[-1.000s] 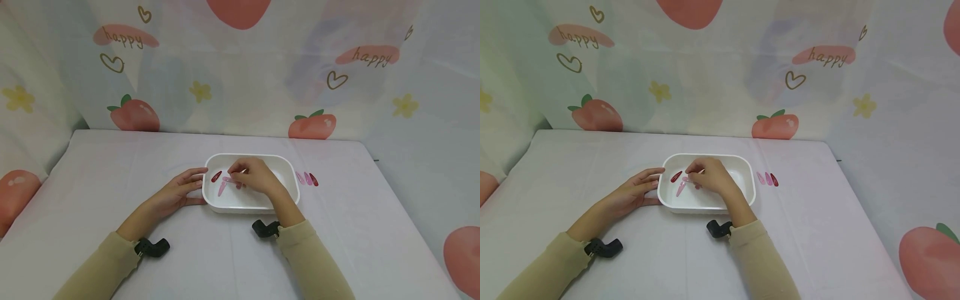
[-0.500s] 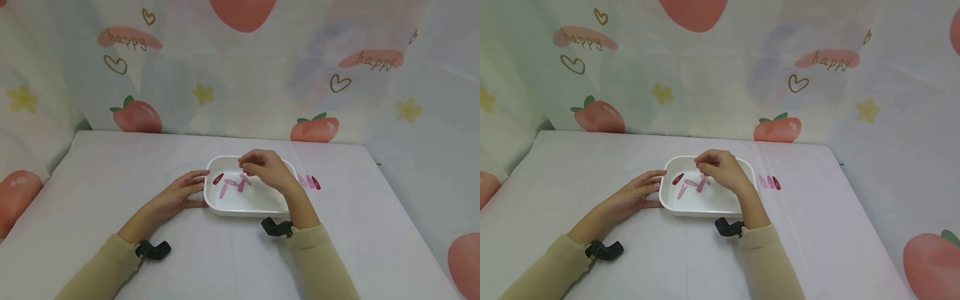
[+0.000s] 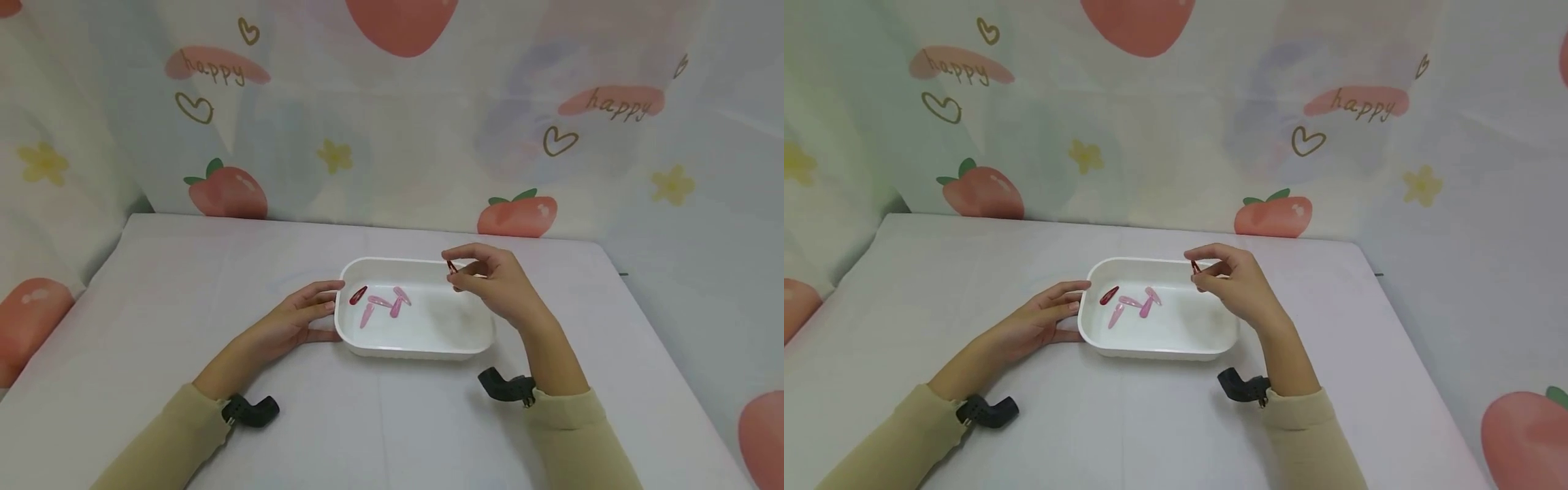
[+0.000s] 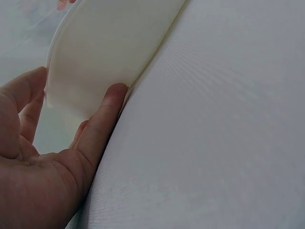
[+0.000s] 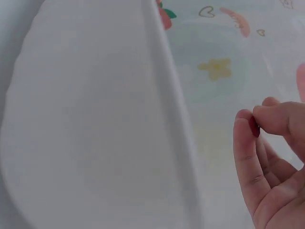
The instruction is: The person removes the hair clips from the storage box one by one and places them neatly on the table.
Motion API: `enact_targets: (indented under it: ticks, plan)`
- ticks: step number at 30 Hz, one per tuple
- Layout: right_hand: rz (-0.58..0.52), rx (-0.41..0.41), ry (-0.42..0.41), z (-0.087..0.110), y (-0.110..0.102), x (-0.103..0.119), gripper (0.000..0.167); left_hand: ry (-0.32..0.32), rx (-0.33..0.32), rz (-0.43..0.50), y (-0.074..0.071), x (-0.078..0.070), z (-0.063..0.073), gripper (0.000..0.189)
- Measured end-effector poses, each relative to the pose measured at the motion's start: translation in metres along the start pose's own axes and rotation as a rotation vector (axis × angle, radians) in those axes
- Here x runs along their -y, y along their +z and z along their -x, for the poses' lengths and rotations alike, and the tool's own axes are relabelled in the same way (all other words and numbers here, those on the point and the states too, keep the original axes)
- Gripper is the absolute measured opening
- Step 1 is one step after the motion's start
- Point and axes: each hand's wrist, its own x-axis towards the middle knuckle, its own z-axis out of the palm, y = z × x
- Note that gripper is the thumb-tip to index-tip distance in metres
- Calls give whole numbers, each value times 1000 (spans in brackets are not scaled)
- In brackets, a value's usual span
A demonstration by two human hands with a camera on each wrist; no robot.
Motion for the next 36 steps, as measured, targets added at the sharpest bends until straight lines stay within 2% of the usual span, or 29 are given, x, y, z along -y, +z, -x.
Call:
enact_targets:
  ticks: [5,10,13,17,23,30,36]
  plan:
    - [-68,-54,-42,11,-18,-16,33,-2,-3,-3,2,1,0,55]
    - [-111,-95,-27,12,-23,-23,34,-8,-1,0,1,1,1,56]
    - [-84,-82,-13,11,-21,-26,34,-13,-4,-6,1,0,1,55]
    - [-47,-105,0,9,-21,-31,34,-11,-3,-20,1,-1,1,55]
    - [-57,-133,19,8,-25,-37,34,-2,2,-8,1,-1,1,55]
    - [14,-198,60,11,-36,-40,36,-3,-1,-8,1,-1,0,55]
    - [30,-257,105,14,-48,-48,36,-1,2,-5,1,-1,0,56]
